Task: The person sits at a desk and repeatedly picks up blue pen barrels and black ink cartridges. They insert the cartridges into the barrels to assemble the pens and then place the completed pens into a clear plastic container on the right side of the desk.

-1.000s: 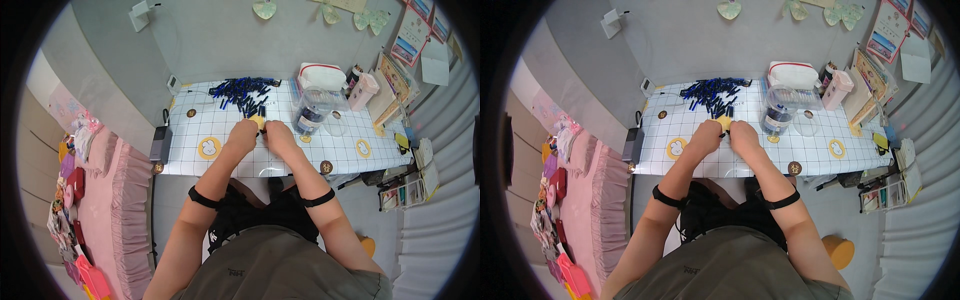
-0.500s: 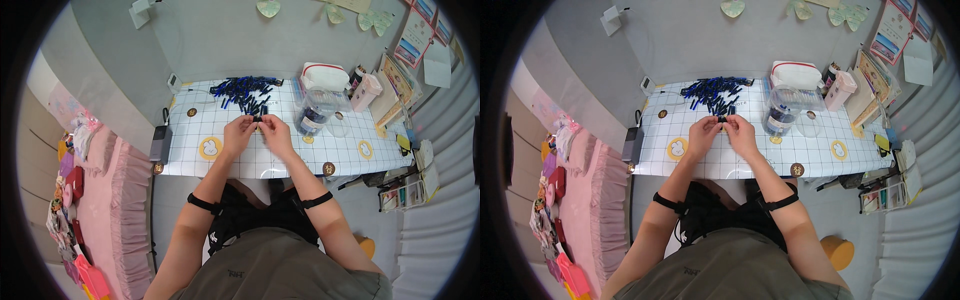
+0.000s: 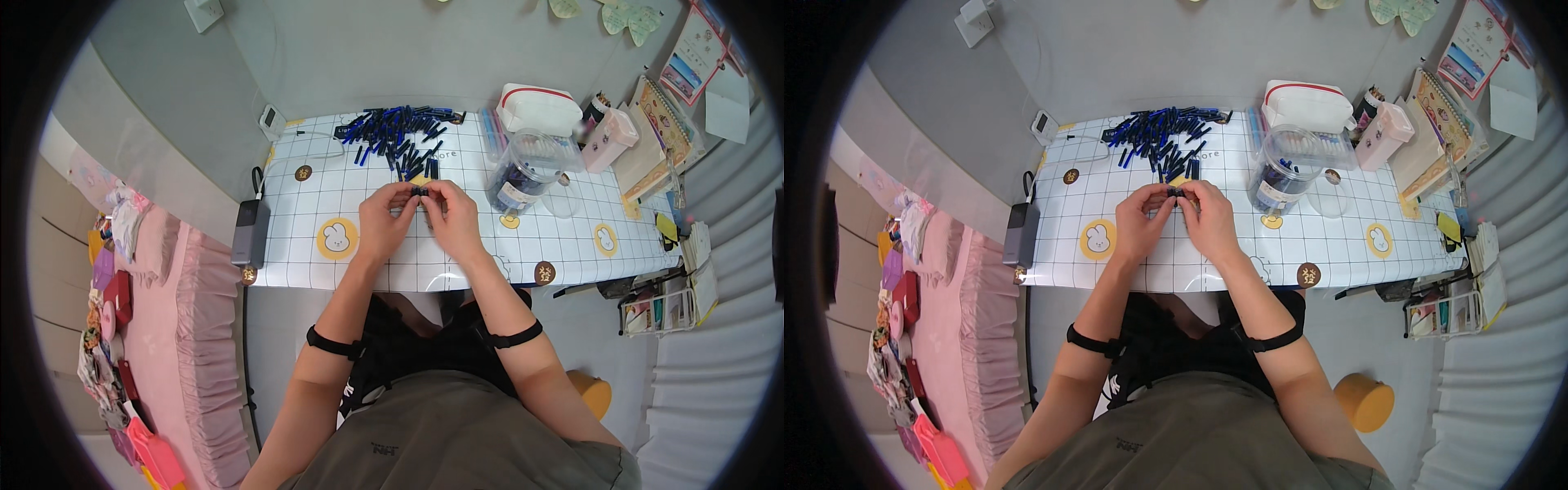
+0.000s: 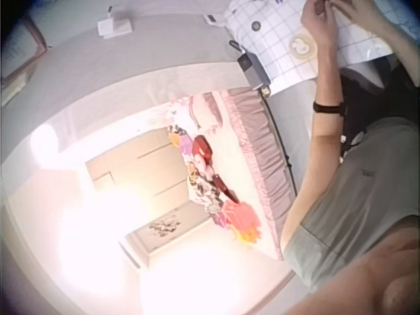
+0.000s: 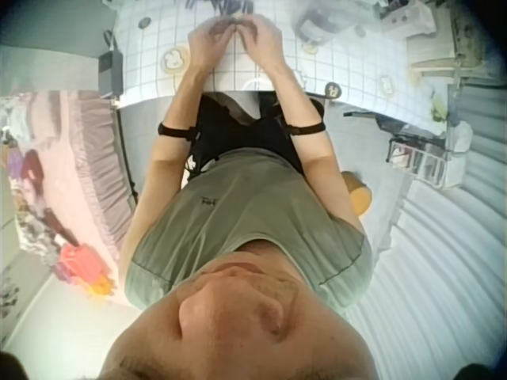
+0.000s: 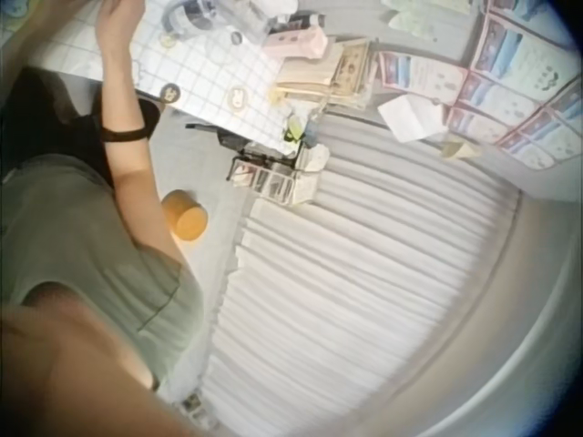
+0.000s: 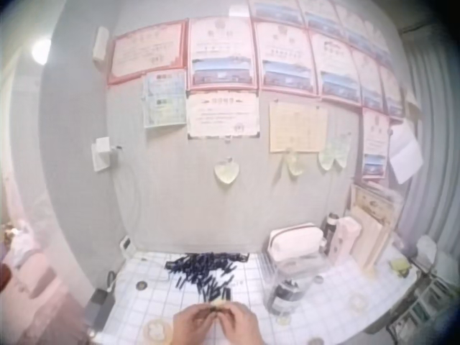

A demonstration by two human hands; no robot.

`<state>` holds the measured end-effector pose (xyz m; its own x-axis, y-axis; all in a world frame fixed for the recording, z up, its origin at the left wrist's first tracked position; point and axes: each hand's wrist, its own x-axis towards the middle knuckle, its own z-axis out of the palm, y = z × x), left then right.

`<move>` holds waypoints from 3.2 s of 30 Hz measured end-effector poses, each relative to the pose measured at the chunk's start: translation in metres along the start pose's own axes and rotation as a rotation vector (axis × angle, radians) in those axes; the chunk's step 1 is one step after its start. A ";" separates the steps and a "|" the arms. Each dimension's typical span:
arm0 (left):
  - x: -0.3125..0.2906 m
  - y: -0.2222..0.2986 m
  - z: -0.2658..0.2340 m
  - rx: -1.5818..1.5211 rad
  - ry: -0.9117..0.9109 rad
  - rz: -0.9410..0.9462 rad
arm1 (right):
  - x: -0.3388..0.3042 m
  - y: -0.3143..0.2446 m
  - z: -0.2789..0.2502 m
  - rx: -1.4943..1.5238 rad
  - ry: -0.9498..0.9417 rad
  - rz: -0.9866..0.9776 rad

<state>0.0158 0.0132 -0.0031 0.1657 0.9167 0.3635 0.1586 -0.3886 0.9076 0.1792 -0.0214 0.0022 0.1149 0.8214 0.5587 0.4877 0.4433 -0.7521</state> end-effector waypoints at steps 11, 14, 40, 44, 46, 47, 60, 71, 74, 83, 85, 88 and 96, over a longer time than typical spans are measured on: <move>-0.001 0.007 -0.001 0.082 -0.003 0.024 | -0.002 0.003 -0.001 -0.018 -0.005 0.039; -0.002 0.011 -0.002 0.092 -0.001 0.024 | -0.002 0.002 -0.001 -0.024 -0.001 0.052; -0.002 0.007 0.000 0.007 -0.017 0.026 | -0.003 -0.006 -0.004 -0.013 -0.001 0.089; 0.000 0.013 0.000 0.042 -0.035 0.018 | -0.004 0.001 -0.004 -0.063 0.027 0.032; 0.002 0.020 -0.003 0.103 -0.045 0.004 | -0.003 -0.005 -0.004 -0.031 0.029 0.064; 0.002 0.023 -0.005 0.112 -0.044 0.018 | -0.003 -0.005 -0.002 -0.028 0.043 0.043; 0.026 0.112 0.008 0.025 -0.129 0.260 | 0.018 -0.066 -0.072 -0.028 0.180 -0.064; 0.075 0.167 0.097 0.048 -0.089 0.626 | 0.053 -0.067 -0.175 -0.204 0.352 -0.258; 0.083 0.165 0.114 0.064 -0.095 0.625 | 0.055 -0.056 -0.188 -0.277 0.326 -0.193; 0.076 0.145 0.083 0.193 0.022 0.623 | 0.050 -0.064 -0.184 -0.455 0.383 -0.350; 0.078 0.135 0.056 0.231 0.094 0.610 | 0.048 -0.074 -0.175 -0.368 0.403 -0.333; 0.077 0.111 0.015 0.289 0.171 0.533 | 0.045 -0.083 -0.148 -0.235 0.364 -0.349; 0.037 0.003 -0.023 0.548 -0.112 0.250 | 0.035 -0.024 -0.033 -0.291 -0.179 -0.050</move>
<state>0.0003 0.0477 0.0181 0.3588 0.7881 0.5002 0.5745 -0.6088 0.5471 0.2000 -0.0150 0.0521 -0.0569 0.8625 0.5029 0.7183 0.3852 -0.5794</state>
